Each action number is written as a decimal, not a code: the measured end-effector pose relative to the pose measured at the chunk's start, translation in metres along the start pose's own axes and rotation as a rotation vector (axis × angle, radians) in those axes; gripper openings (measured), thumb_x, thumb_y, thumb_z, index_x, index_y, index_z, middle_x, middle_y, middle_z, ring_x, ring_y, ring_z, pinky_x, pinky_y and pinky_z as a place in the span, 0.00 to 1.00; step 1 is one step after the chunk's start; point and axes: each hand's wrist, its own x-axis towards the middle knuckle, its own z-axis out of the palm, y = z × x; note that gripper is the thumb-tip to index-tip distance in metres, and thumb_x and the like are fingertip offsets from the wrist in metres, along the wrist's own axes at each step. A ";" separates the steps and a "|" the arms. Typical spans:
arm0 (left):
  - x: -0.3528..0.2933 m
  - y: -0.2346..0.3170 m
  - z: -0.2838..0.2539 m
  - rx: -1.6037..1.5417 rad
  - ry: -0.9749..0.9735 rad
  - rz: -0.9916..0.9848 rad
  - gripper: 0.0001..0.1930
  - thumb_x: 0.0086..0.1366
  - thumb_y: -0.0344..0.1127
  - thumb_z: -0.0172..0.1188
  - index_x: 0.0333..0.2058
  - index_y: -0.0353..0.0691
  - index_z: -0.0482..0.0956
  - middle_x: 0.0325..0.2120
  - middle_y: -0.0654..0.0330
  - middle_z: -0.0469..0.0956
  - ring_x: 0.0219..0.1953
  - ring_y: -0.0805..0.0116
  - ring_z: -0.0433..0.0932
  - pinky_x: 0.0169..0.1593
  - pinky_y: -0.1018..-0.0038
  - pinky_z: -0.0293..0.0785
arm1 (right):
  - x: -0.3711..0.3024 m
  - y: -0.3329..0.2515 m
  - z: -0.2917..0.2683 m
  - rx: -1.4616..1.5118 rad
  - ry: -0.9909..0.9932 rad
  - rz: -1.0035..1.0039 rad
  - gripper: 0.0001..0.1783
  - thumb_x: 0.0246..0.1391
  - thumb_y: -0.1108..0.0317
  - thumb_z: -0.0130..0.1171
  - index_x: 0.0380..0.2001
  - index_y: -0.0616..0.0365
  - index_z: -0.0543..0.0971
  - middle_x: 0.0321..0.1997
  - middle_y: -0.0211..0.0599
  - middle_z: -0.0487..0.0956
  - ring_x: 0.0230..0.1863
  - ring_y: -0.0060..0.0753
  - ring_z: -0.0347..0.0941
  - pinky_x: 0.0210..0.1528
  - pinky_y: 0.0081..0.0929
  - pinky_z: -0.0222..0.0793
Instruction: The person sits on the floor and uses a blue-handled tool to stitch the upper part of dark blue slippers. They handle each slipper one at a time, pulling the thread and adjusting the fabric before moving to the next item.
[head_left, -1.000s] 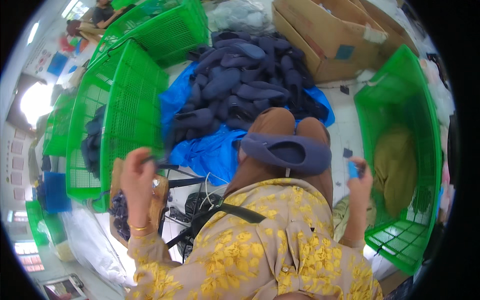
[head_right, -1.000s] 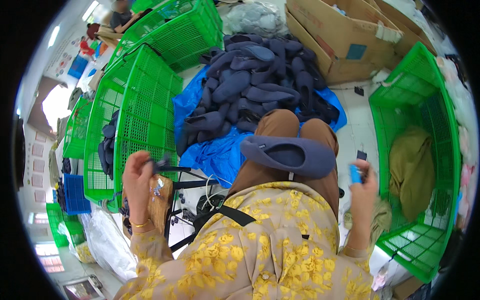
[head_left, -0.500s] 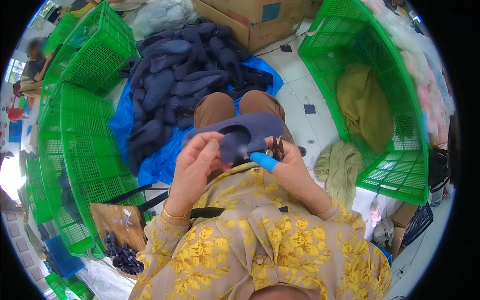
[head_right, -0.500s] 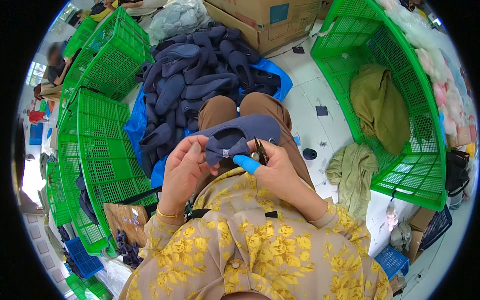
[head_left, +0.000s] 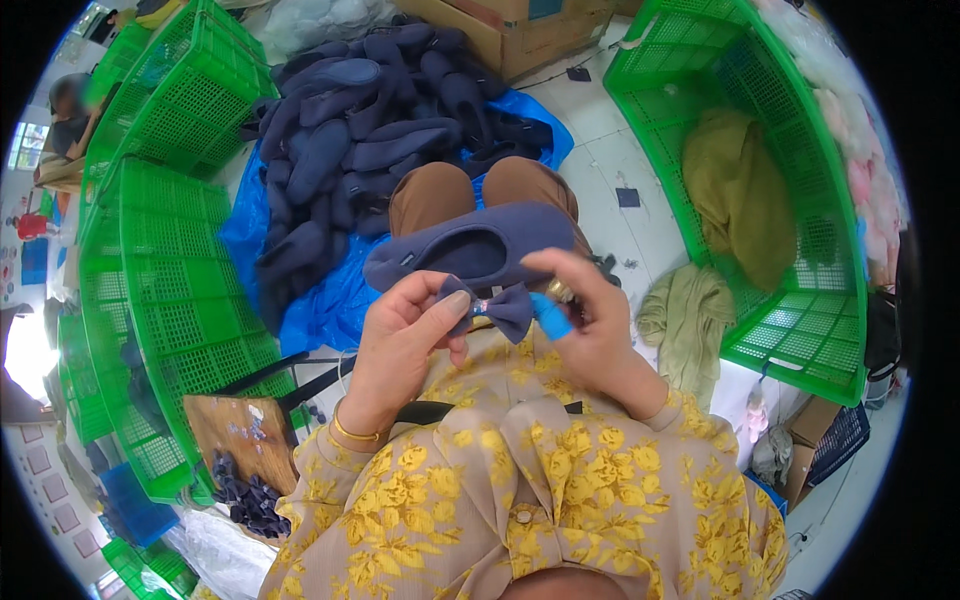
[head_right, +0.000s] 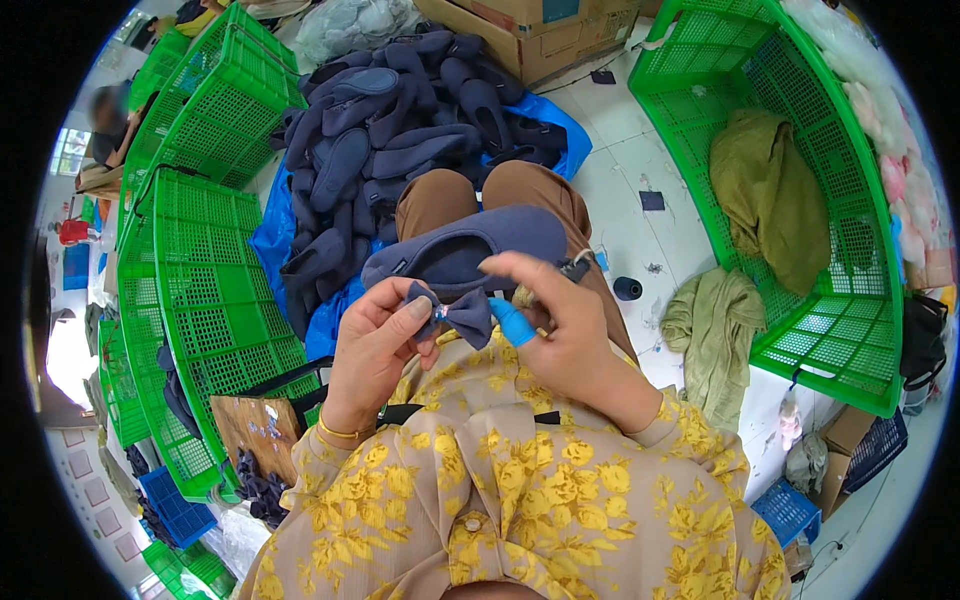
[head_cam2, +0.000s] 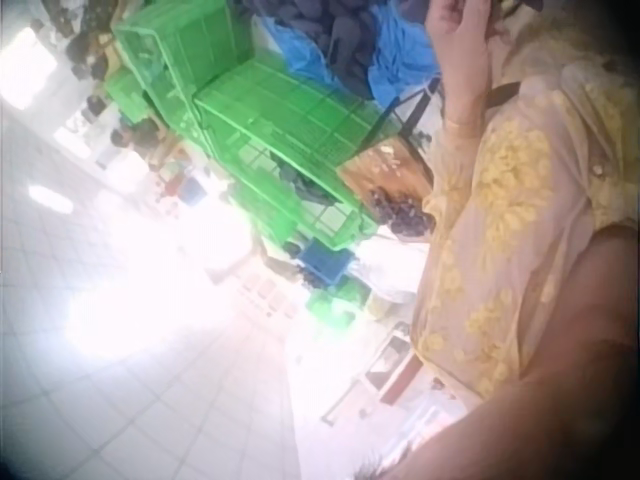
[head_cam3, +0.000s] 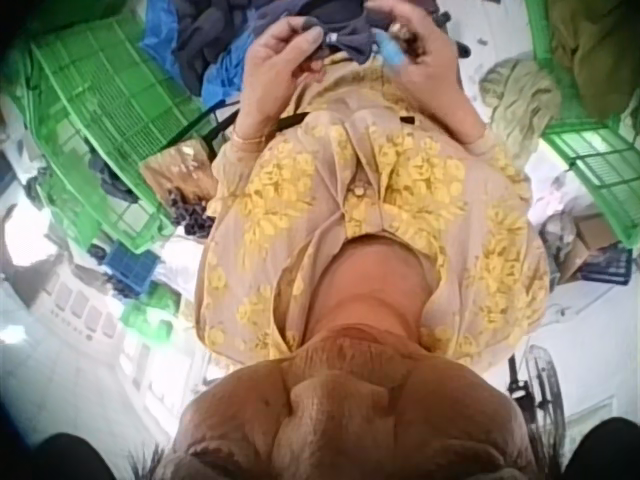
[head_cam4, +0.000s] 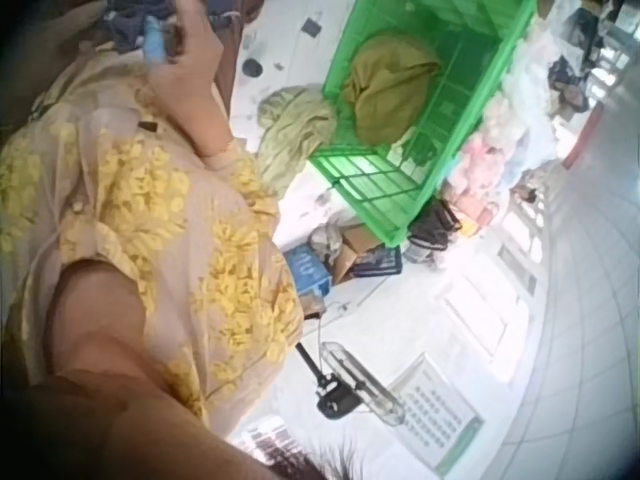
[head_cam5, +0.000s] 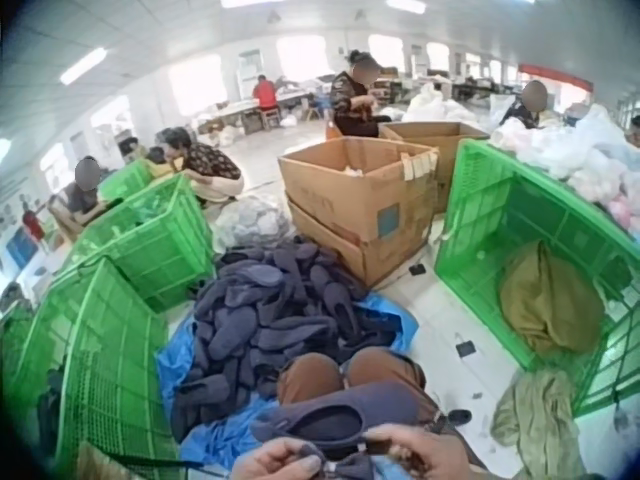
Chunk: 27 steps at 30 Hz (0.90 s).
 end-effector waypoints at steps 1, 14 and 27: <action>-0.001 0.000 0.000 0.025 -0.001 0.007 0.09 0.66 0.30 0.56 0.42 0.33 0.73 0.27 0.62 0.75 0.24 0.77 0.73 0.27 0.80 0.72 | 0.000 0.001 -0.004 0.081 -0.058 0.075 0.16 0.51 0.77 0.59 0.46 0.57 0.77 0.34 0.24 0.77 0.27 0.08 0.63 0.24 0.13 0.58; -0.006 -0.004 -0.002 0.173 -0.131 0.053 0.10 0.62 0.24 0.60 0.42 0.31 0.75 0.32 0.60 0.78 0.30 0.76 0.77 0.35 0.81 0.74 | -0.005 -0.001 -0.017 -0.371 -0.331 -0.389 0.32 0.26 0.79 0.65 0.44 0.52 0.77 0.27 0.31 0.74 0.26 0.41 0.72 0.26 0.28 0.67; -0.004 -0.001 -0.027 0.474 -0.333 0.271 0.05 0.58 0.21 0.61 0.34 0.34 0.80 0.34 0.58 0.81 0.37 0.71 0.79 0.41 0.79 0.74 | 0.005 -0.009 -0.032 -0.178 -0.566 -0.136 0.21 0.41 0.84 0.54 0.42 0.56 0.76 0.39 0.38 0.79 0.36 0.41 0.78 0.35 0.29 0.74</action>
